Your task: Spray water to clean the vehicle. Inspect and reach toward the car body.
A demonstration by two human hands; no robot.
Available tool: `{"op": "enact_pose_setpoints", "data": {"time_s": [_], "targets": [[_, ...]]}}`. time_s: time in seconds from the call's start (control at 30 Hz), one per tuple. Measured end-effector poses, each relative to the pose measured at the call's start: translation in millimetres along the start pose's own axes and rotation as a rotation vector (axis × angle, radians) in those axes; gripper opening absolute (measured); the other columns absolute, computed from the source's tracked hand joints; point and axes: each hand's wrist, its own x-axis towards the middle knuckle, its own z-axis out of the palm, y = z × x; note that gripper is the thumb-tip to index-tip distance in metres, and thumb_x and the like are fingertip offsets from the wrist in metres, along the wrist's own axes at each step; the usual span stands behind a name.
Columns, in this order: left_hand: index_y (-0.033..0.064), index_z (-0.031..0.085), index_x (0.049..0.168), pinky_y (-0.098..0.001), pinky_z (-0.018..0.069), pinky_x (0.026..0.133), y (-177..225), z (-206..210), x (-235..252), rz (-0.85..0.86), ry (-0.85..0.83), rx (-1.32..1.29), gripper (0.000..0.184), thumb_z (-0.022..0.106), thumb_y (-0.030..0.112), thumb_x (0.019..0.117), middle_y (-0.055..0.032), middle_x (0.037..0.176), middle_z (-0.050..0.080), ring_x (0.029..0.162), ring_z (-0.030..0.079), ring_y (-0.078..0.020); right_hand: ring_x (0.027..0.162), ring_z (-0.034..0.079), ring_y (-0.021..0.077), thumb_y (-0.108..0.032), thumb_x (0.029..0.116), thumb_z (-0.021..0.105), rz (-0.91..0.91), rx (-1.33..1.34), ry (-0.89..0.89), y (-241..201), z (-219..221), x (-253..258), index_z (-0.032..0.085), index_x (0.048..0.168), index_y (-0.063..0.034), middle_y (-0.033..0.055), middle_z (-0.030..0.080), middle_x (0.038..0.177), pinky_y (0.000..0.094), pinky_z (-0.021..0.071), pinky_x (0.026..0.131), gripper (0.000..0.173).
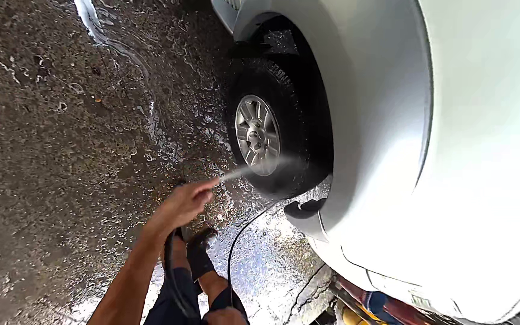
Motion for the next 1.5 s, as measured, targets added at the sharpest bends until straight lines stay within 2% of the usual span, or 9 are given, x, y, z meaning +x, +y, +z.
{"op": "enact_pose_setpoints", "data": {"time_s": [0.13, 0.3, 0.47, 0.6, 0.87, 1.13, 1.27, 1.4, 1.5], "targets": [[0.0266, 0.050, 0.153, -0.0425, 0.0505, 0.060, -50, 14, -18, -0.182, 0.317, -0.080, 0.043, 0.048, 0.026, 0.1104, -0.0164, 0.096, 0.067, 0.064, 0.057, -0.0237, 0.097, 0.073, 0.0379, -0.027, 0.1028, 0.058, -0.001, -0.077, 0.161, 39, 21, -8, 0.074, 0.115, -0.0053, 0.0197, 0.075, 0.100, 0.0609, 0.0561, 0.087, 0.030], [0.0292, 0.044, 0.156, -0.0264, 0.0386, 0.046, -49, 40, -62, -0.236, 0.181, -0.170, 0.045, 0.046, 0.027, 0.1111, -0.0063, 0.080, 0.061, 0.049, 0.044, -0.0101, 0.102, 0.071, 0.0413, -0.029, 0.1041, 0.055, 0.028, -0.093, 0.028, 42, 72, -27, 0.072, 0.114, -0.0023, 0.0234, 0.073, 0.103, 0.0633, 0.0541, 0.089, 0.033], [0.0274, 0.047, 0.155, -0.0366, 0.0473, 0.055, -98, 20, -48, -0.207, 0.372, -0.234, 0.045, 0.048, 0.027, 0.1101, -0.0141, 0.093, 0.067, 0.059, 0.053, -0.0193, 0.096, 0.073, 0.0384, -0.029, 0.1021, 0.057, 0.072, -0.099, 0.226, 18, 94, -6, 0.073, 0.117, -0.0049, 0.0202, 0.074, 0.099, 0.0606, 0.0565, 0.087, 0.032], [0.0306, 0.048, 0.153, -0.0308, 0.0389, 0.049, -120, -1, -64, -0.229, 0.316, -0.342, 0.044, 0.050, 0.030, 0.1099, -0.0112, 0.088, 0.063, 0.053, 0.044, -0.0151, 0.096, 0.072, 0.0386, -0.025, 0.1010, 0.056, 0.115, -0.112, 0.221, 1, 106, 18, 0.071, 0.112, -0.0030, 0.0205, 0.073, 0.097, 0.0603, 0.0550, 0.086, 0.029], [0.0351, 0.047, 0.154, -0.0378, 0.0443, 0.051, -134, -45, -80, -0.110, 0.335, -0.346, 0.044, 0.049, 0.033, 0.1097, -0.0145, 0.097, 0.067, 0.057, 0.050, -0.0213, 0.100, 0.071, 0.0382, -0.027, 0.1028, 0.053, 0.167, -0.138, 0.193, -54, 134, 44, 0.071, 0.112, -0.0018, 0.0209, 0.073, 0.099, 0.0588, 0.0544, 0.089, 0.032], [0.0233, 0.050, 0.153, -0.0393, 0.0539, 0.070, -110, -13, -96, 0.202, -0.137, -0.090, 0.045, 0.047, 0.024, 0.1088, -0.0131, 0.100, 0.070, 0.072, 0.062, -0.0194, 0.104, 0.069, 0.0432, -0.030, 0.1040, 0.055, 0.165, -0.107, -0.029, -62, 171, 45, 0.071, 0.116, -0.0016, 0.0248, 0.072, 0.105, 0.0655, 0.0520, 0.091, 0.035], [0.0179, 0.049, 0.154, -0.0530, 0.0528, 0.094, -141, -8, -94, 0.058, -0.201, 0.044, 0.044, 0.044, 0.019, 0.1097, -0.0211, 0.127, 0.067, 0.102, 0.069, -0.0341, 0.104, 0.069, 0.0439, -0.029, 0.1033, 0.056, 0.225, -0.109, -0.026, -67, 185, 43, 0.070, 0.115, -0.0013, 0.0257, 0.071, 0.107, 0.0654, 0.0530, 0.090, 0.033], [0.0187, 0.047, 0.155, -0.0541, 0.0538, 0.091, -176, -5, -83, -0.165, -0.024, -0.001, 0.045, 0.043, 0.023, 0.1101, -0.0222, 0.125, 0.067, 0.098, 0.070, -0.0353, 0.108, 0.068, 0.0429, -0.026, 0.1021, 0.056, 0.324, -0.108, -0.007, -59, 169, 46, 0.070, 0.116, -0.0029, 0.0245, 0.071, 0.110, 0.0641, 0.0522, 0.092, 0.030], [0.0208, 0.046, 0.156, -0.0445, 0.0546, 0.078, -173, 1, -84, -0.112, -0.057, -0.062, 0.046, 0.043, 0.025, 0.1103, -0.0173, 0.118, 0.068, 0.083, 0.066, -0.0257, 0.106, 0.069, 0.0425, -0.027, 0.1029, 0.055, 0.305, -0.139, -0.055, -41, 162, 48, 0.070, 0.117, -0.0033, 0.0242, 0.072, 0.106, 0.0637, 0.0518, 0.092, 0.032]]}}
